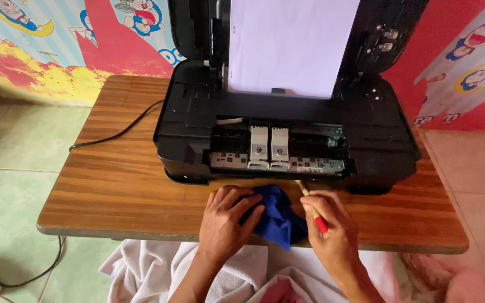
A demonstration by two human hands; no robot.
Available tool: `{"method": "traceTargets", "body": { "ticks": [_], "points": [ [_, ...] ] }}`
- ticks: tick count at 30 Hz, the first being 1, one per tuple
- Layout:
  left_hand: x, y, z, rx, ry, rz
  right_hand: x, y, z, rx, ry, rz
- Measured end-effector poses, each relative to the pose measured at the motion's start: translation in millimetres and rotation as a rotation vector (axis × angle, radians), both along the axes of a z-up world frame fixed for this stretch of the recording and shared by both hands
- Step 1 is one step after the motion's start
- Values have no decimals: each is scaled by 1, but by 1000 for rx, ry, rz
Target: The person cleans the interior of a printer using a small brush and a blue cloth. They repeatedly brush dust from the internal mechanisms and wipe the surfaces with the cloth, alternating between brushing and wiping throughout the clip.
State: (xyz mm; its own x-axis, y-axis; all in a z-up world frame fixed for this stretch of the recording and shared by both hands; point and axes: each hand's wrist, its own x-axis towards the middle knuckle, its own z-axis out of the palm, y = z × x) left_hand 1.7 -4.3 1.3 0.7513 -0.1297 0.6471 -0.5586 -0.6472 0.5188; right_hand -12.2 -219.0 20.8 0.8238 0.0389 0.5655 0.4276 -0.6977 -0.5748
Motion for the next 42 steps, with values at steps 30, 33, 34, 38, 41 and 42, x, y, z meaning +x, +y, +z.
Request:
{"method": "traceTargets", "body": {
  "ticks": [30,33,34,38,41,42],
  "points": [
    [2,-5,-2,14,170,97,-14,-34,32,214,-118,-80],
    [2,-6,-4,8,125,88,-18,-23,28,236,-140,-61],
    [1,-6,-4,2,125,83,-18,-17,25,239,-108,-11],
    [3,-5,-3,-2,120,65,-12,-12,20,282,-53,67],
    [2,-5,-4,-7,119,59,-16,-32,28,231,-84,-39],
    [3,-4,-3,-10,116,56,-18,-39,31,197,-102,-87]
  ]
}}
